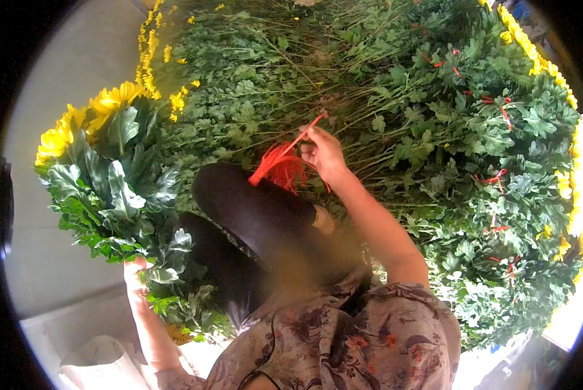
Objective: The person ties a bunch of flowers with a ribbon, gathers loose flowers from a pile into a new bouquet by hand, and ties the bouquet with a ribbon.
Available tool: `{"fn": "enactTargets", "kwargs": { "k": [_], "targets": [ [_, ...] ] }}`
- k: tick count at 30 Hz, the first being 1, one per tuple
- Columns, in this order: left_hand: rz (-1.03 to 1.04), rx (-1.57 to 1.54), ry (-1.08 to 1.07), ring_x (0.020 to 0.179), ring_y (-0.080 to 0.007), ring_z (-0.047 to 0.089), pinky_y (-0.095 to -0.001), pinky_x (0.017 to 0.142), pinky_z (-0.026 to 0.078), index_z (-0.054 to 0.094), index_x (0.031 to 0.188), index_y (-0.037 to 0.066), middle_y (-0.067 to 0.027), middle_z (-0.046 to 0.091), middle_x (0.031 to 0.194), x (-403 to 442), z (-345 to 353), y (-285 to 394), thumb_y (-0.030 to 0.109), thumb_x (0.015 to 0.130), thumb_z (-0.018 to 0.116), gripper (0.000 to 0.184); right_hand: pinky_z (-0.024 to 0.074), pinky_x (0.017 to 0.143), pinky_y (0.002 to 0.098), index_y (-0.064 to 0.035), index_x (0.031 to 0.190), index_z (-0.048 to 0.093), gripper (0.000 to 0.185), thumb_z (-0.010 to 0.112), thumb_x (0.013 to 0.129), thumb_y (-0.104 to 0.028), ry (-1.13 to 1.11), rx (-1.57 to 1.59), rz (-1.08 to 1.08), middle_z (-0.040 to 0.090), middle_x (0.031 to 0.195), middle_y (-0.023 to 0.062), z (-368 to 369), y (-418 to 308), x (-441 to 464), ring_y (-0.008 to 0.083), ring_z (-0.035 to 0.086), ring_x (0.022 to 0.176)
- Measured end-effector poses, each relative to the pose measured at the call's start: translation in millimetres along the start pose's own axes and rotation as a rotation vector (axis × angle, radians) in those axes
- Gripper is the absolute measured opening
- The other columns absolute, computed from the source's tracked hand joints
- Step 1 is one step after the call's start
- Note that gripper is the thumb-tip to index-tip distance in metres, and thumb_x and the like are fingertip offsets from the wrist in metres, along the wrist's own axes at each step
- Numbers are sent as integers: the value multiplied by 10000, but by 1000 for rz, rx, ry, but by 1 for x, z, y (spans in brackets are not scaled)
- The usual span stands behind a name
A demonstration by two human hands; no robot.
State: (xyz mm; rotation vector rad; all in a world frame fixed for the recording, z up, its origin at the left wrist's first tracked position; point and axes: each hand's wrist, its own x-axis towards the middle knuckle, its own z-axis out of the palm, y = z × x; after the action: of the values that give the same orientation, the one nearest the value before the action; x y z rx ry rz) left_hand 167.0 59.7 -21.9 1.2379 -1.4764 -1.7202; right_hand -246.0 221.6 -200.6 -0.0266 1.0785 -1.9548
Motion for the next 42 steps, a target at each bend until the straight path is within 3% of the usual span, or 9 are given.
{"fn": "enactTargets", "kwargs": {
  "k": [4, 9, 12, 16, 22, 31, 33, 36, 42],
  "targets": [
    [-12, -16, 13, 631, -177, 601, -321, 632, 490, 646, 794, 28, -63, 636, 723, 2, -6, -5, 111, 639, 690, 181, 527, 761, 367, -33, 1010, 536, 153, 561, 916, -150, 204, 81, -112, 635, 952, 103, -14, -42, 11, 218, 628, 841],
    [-23, -12, 28, 668, -183, 619, -320, 677, 494, 663, 795, 17, -80, 653, 751, -8, -12, 1, 128, 657, 676, 178, 510, 952, 443, 3, 1061, 540, 182, 538, 923, -116, 281, 127, -1017, 598, 1101, 191, -21, -147, 35, 280, 609, 1072],
    [-26, -7, 30, 691, -187, 629, -319, 705, 497, 673, 796, 11, -90, 663, 768, -12, -14, 5, 138, 667, 667, 181, 566, 794, 376, -78, 994, 624, 105, 611, 900, -124, -273, -89, -924, 675, 889, 111, 92, -95, -3, 223, 667, 856],
    [-40, 7, 17, 721, -192, 643, -318, 742, 501, 686, 797, 2, -104, 677, 790, -10, -12, 11, 151, 682, 656, 191, 551, 815, 352, -18, 1053, 585, 144, 534, 959, -115, -628, 70, -130, 654, 989, 96, 172, 41, -65, 202, 654, 896],
    [-124, 152, -107, 765, -200, 664, -317, 796, 506, 707, 799, -11, -124, 698, 824, 6, 13, 25, 171, 703, 638, 217, 499, 788, 279, -38, 1128, 568, 193, 528, 963, -131, -616, 43, 243, 632, 1026, 36, 185, 85, -106, 105, 615, 899],
    [-167, 261, -330, 768, -137, 646, -289, 754, 513, 660, 830, -59, -88, 664, 755, 31, 46, 43, 131, 628, 795, 309, 504, 896, 348, -12, 938, 586, 84, 504, 923, -26, -810, -413, -187, 627, 1014, 94, 156, 12, -144, 219, 629, 1010],
    [31, 455, -318, 757, -200, 655, -298, 714, 522, 511, 1199, -69, -101, 667, 808, 43, 46, 25, 122, 559, 819, 735, 524, 821, 320, 1, 912, 618, 75, 574, 857, -24, -1040, -887, -728, 641, 1026, 104, 168, -6, -142, 214, 647, 919],
    [21, 1126, -232, 853, -290, 660, -351, 799, 537, 534, 1233, 43, -195, 675, 917, 44, 78, 8, 172, 652, 748, 633, 516, 635, 329, 4, 859, 613, 140, 647, 724, 20, -1162, -1116, -1266, 638, 974, 97, 212, 2, -139, 238, 627, 738],
    [4, 1100, -278, 917, -328, 641, -382, 815, 512, 599, 996, 3, -205, 644, 978, 32, 91, -27, 352, 697, 744, 482, 508, 723, 297, 40, 842, 601, 71, 587, 856, -28, -1021, -959, -586, 651, 833, 106, 236, 74, -69, 201, 641, 767]
  ]
}}
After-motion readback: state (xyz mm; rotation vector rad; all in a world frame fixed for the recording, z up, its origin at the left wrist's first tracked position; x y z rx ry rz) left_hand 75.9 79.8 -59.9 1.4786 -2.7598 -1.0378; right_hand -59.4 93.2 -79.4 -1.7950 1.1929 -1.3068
